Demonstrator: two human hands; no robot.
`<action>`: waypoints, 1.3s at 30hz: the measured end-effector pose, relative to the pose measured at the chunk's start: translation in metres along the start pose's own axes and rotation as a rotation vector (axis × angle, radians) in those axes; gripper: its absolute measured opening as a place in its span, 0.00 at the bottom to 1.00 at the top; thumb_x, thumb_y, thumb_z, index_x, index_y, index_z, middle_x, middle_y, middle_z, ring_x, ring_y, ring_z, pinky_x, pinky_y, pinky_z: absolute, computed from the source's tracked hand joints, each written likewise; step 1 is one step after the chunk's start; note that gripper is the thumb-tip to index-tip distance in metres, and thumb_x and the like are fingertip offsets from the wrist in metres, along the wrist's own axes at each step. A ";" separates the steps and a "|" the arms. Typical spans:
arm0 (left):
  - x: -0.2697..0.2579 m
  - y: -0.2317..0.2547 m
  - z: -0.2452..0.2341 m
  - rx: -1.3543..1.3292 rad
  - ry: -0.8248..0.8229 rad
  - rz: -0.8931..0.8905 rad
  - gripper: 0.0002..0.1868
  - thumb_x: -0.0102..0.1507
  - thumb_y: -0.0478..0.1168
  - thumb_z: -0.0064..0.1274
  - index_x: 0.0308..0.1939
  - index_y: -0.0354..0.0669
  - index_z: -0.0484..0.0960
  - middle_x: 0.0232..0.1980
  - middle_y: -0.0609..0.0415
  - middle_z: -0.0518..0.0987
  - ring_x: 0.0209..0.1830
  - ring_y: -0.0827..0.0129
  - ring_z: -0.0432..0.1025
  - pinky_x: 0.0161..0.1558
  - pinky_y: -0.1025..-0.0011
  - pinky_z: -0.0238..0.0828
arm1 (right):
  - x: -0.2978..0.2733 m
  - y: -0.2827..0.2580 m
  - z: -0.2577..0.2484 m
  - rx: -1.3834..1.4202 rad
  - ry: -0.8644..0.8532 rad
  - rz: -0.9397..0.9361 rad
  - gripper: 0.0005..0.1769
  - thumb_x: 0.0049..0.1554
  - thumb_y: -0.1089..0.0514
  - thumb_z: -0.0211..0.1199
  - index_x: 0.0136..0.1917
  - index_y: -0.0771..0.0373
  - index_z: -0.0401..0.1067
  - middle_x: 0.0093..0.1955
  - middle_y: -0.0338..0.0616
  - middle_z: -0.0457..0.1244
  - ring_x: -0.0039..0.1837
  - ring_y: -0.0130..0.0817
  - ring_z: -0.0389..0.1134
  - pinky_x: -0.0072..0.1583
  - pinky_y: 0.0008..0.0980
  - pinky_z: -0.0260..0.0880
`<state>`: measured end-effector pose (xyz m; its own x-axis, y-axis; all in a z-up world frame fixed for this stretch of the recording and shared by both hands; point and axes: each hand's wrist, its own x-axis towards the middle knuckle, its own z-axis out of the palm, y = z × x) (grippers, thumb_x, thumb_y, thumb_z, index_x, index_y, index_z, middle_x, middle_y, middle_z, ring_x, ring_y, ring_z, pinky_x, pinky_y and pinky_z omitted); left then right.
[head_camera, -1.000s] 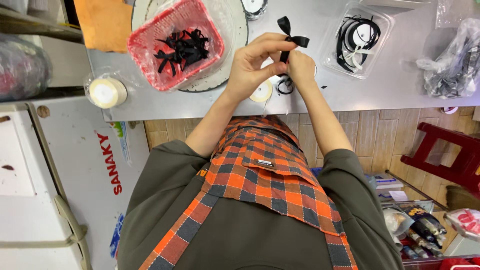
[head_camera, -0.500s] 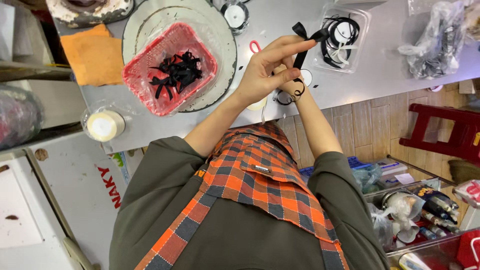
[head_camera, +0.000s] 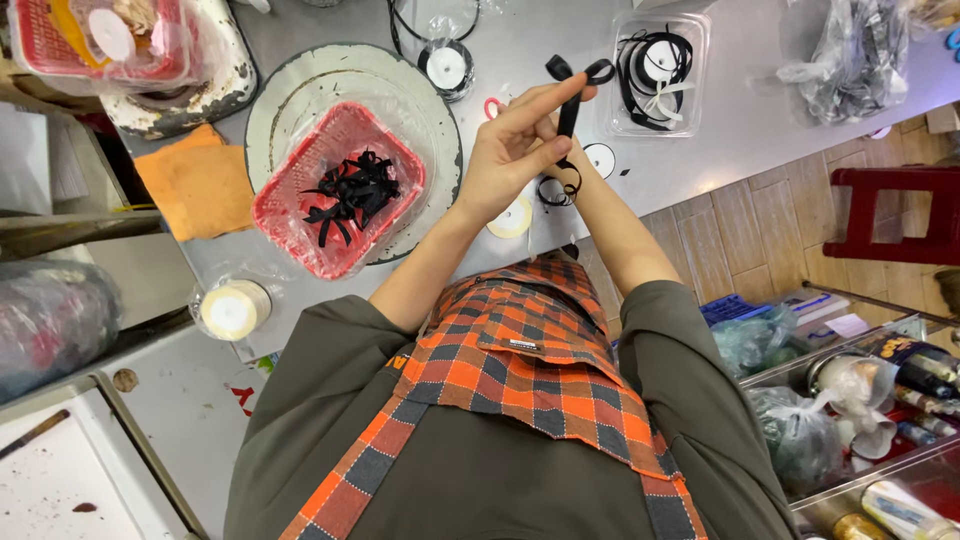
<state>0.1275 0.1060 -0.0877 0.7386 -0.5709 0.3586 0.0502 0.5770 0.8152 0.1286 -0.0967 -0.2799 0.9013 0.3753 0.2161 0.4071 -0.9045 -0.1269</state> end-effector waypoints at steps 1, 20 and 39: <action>-0.002 -0.001 -0.001 -0.008 0.013 -0.014 0.31 0.70 0.23 0.54 0.77 0.40 0.68 0.70 0.52 0.73 0.38 0.84 0.60 0.53 0.81 0.67 | -0.006 0.002 0.000 -0.025 -0.012 -0.010 0.05 0.54 0.56 0.64 0.42 0.52 0.69 0.42 0.37 0.64 0.49 0.41 0.67 0.45 0.41 0.62; -0.008 -0.021 -0.010 0.008 0.196 -0.139 0.20 0.71 0.26 0.56 0.68 0.31 0.77 0.64 0.50 0.79 0.44 0.78 0.69 0.55 0.76 0.71 | -0.026 0.046 -0.034 -0.111 0.096 0.087 0.21 0.57 0.48 0.70 0.59 0.62 0.76 0.38 0.42 0.64 0.40 0.42 0.67 0.40 0.42 0.64; 0.021 0.019 0.008 0.585 -0.140 0.123 0.27 0.59 0.30 0.68 0.62 0.43 0.81 0.48 0.62 0.83 0.57 0.73 0.75 0.62 0.71 0.71 | -0.094 -0.043 -0.240 1.215 -0.195 0.470 0.33 0.47 0.46 0.71 0.62 0.64 0.73 0.42 0.32 0.62 0.45 0.21 0.62 0.49 0.24 0.63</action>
<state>0.1385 0.1002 -0.0614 0.6185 -0.6146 0.4896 -0.4363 0.2496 0.8645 -0.0093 -0.1419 -0.0622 0.9572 0.1925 -0.2160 -0.1682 -0.2372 -0.9568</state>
